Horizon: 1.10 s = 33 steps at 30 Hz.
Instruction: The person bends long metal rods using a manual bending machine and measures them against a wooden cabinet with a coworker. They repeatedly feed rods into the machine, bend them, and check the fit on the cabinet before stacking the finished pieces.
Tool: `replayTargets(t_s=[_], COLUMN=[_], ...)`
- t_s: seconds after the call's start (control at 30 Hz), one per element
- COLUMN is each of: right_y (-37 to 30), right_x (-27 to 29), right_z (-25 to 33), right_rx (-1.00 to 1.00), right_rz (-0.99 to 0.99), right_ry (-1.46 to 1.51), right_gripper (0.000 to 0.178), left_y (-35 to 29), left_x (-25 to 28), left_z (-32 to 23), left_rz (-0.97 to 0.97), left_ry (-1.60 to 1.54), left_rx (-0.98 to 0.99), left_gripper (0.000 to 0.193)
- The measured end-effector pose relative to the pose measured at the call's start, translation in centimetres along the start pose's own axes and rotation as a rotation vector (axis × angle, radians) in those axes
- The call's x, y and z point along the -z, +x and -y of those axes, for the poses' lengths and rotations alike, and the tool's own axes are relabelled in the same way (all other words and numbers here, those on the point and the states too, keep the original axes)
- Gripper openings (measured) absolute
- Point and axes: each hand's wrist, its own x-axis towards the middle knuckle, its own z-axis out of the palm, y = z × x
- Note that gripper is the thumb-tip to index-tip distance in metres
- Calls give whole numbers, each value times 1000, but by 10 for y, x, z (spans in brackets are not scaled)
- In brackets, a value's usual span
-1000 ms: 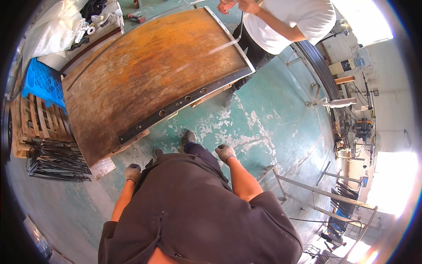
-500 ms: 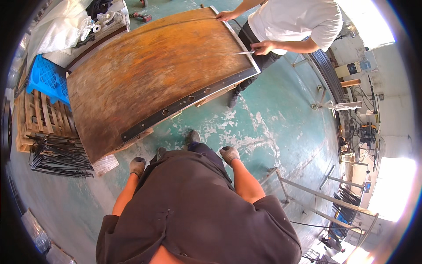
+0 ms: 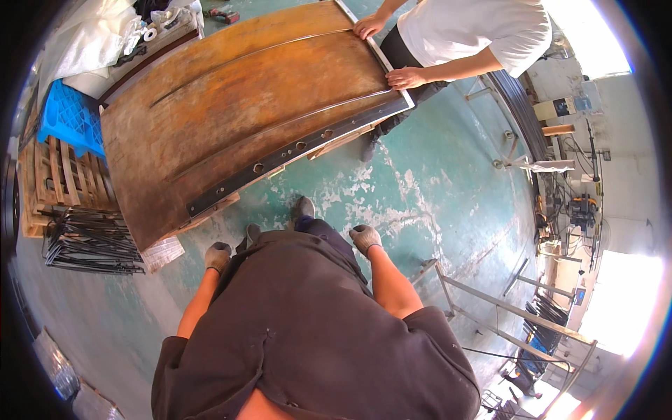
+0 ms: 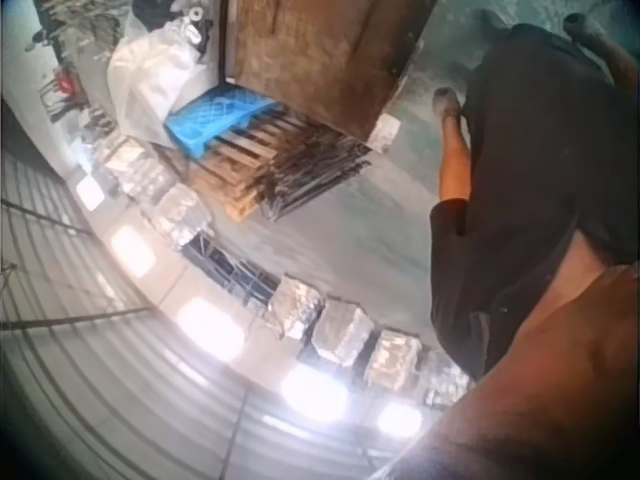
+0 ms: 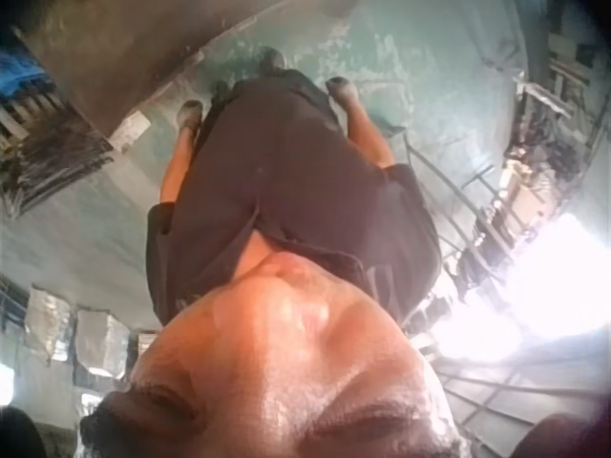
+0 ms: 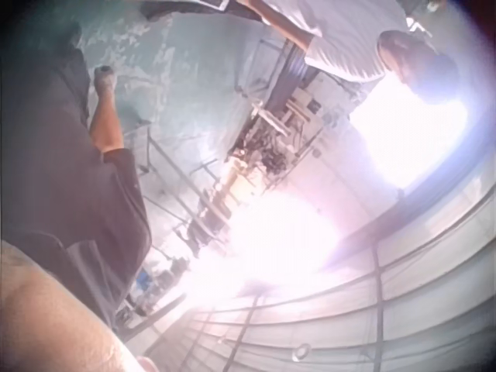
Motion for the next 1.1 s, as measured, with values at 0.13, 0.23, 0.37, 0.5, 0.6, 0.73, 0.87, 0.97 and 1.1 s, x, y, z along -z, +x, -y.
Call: replayTargets(t_s=[0.13,0.23,0.37,0.5,0.6,0.73,0.87,0.97,1.1], right_y=[-3,-8,-6,-4,-1,-1,15,18,20], right_x=[15,21,23,28,30,35,18,17,14], right_z=[11,19,16,19,19,22,-1,2,-8], right_rx=[-76,-70,2,-30,-35,-56,17,12,-7], right_rz=[110,92,78,118,101,110,83,87,135], right_ry=[30,20,-93,-25,-6,5,-70,-65,-9], right_gripper=[45,44,44,47,48,50,50,49,46], left_y=[6,1,1,3,1,3,5,2,7], left_x=[-6,-7,-12,-15,-14,-16,-14,-15,-16], left_z=[14,13,20,20,13,14,10,7,18], left_rz=[18,-10,-5,-2,13,-9,-6,-23,-35], left_ry=[18,42,2,-14,0,30,72,100,104], left_rx=[81,68,71,67,54,55,17,18,27], left_gripper=[27,28,28,29,29,29,29,29,27])
